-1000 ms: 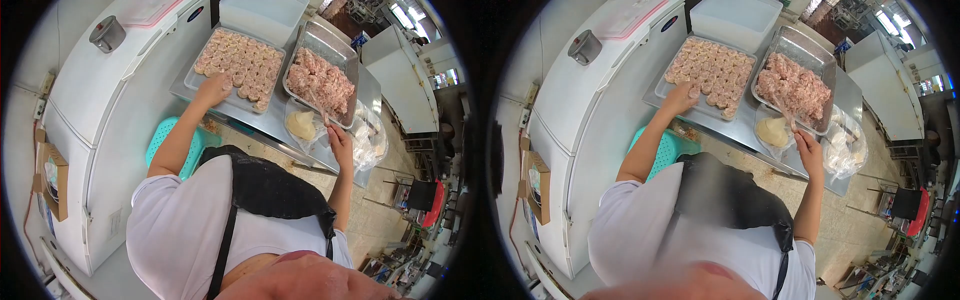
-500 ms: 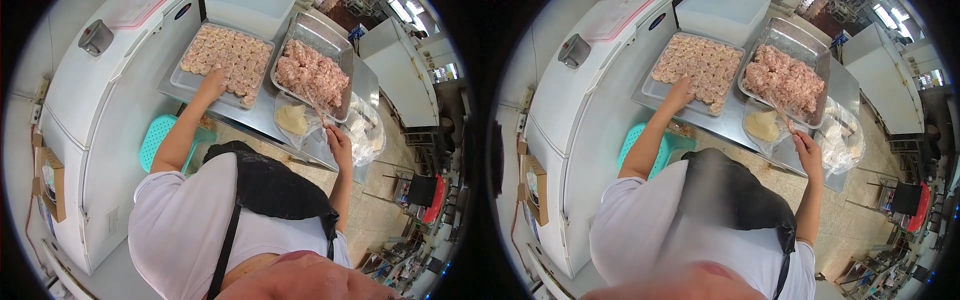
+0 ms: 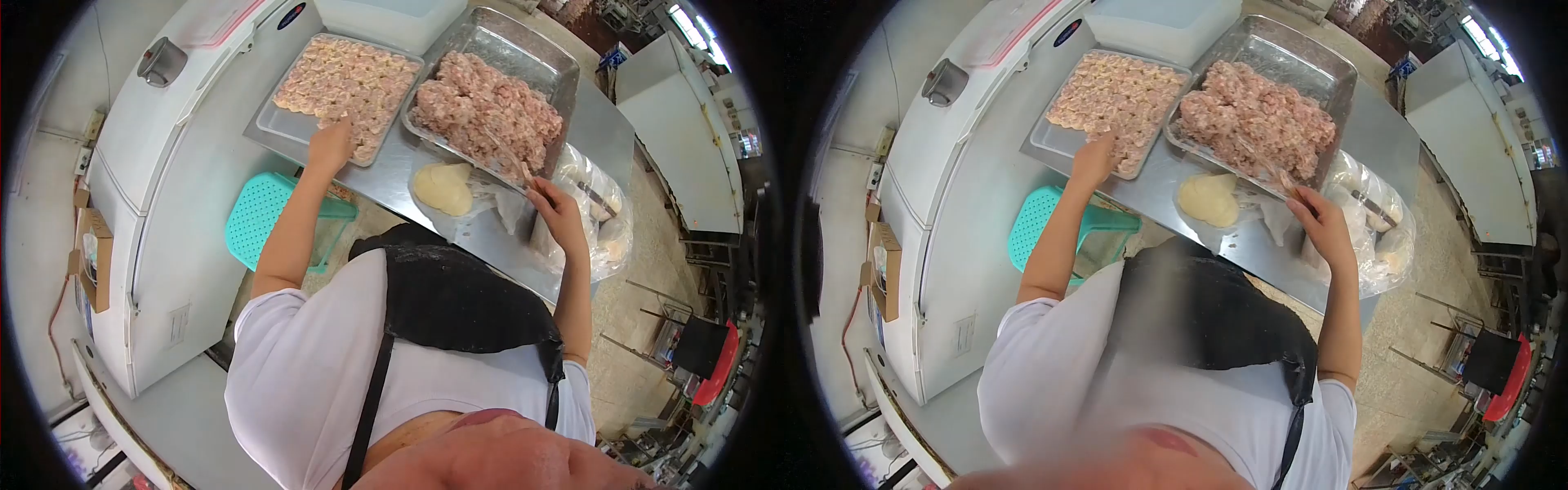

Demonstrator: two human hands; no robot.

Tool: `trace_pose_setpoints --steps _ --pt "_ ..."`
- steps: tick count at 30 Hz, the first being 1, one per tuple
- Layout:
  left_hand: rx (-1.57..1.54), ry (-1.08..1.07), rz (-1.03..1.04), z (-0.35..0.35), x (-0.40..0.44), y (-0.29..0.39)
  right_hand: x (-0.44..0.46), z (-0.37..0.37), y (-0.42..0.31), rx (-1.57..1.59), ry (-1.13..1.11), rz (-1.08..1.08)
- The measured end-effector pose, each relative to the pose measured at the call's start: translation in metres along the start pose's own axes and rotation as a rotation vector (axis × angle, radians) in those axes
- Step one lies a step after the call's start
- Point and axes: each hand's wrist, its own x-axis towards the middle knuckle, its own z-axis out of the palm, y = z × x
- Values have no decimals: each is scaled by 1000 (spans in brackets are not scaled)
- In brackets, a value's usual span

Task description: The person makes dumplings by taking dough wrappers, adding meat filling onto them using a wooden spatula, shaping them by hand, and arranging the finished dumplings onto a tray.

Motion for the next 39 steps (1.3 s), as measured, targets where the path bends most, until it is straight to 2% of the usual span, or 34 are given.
trace_pose_setpoints --steps 2,3,5,6,8,10,11,12,13,14,15,17,18,19,20,21,23,25,26,30,31,32,33,35,36,38,39 --pt "-24 5 -35 8 5 5 8 -14 7 -194 -25 -129" --pt "-55 36 -55 9 6 6 14 -26 6 -193 -21 -127" --pt "-85 63 -75 14 6 -2 26 -51 3 -685 -155 -158" --pt "-86 27 -75 16 5 -7 33 -59 9 -789 -132 -165" --pt "-84 -10 -73 14 4 0 49 -71 10 -907 -115 -160" --pt "144 -143 -220 -12 -2 27 68 -69 28 -1026 -95 -156" --pt "145 -144 -219 -16 -7 39 79 -53 57 -1049 -36 -264" --pt "128 42 -107 -19 -13 54 83 -44 73 -1068 23 -371" --pt "110 229 6 -18 -17 68 64 -27 57 -985 112 -398" --pt "-12 244 93 -15 -20 84 57 -16 42 -1015 8 -301" --pt "-135 258 180 -11 -21 100 48 -11 38 -1015 9 -298" --pt "-431 105 328 23 -25 124 33 -8 34 -1055 -176 -439" --pt "-432 107 330 38 -25 134 33 -18 29 -1055 -179 -454" --pt "-473 61 430 52 -25 142 36 -31 21 -1056 -180 -453" --pt "-515 14 531 62 -27 145 42 -47 10 -1077 -184 -371" --pt "-518 13 528 70 -26 144 47 -58 6 -1100 -189 -290" --pt "-472 115 479 80 -23 142 49 -60 10 -1182 -179 -254" --pt "-471 58 414 76 -20 132 46 -37 26 -1215 -211 -259" --pt "-468 0 350 73 -18 127 43 -21 39 -1127 -134 -363" --pt "-592 29 240 39 -18 122 42 6 42 -934 -65 -414" --pt "-861 -19 121 36 -19 118 44 -3 39 -936 -66 -410" --pt "-1126 -70 -8 31 -18 114 48 -15 24 -988 -125 -258" --pt "-1130 -72 -10 19 -16 115 52 -24 17 -1037 -184 -107" --pt "-2034 -170 -154 -3 -9 121 60 -17 23 -1056 -174 -103" --pt "-2037 -176 -154 -4 -6 119 62 -4 25 -1074 -166 -167" --pt "-1517 -37 -129 -8 5 110 60 26 25 -990 -78 -313" --pt "-1520 -36 -125 -9 12 104 60 30 23 -994 -75 -314"
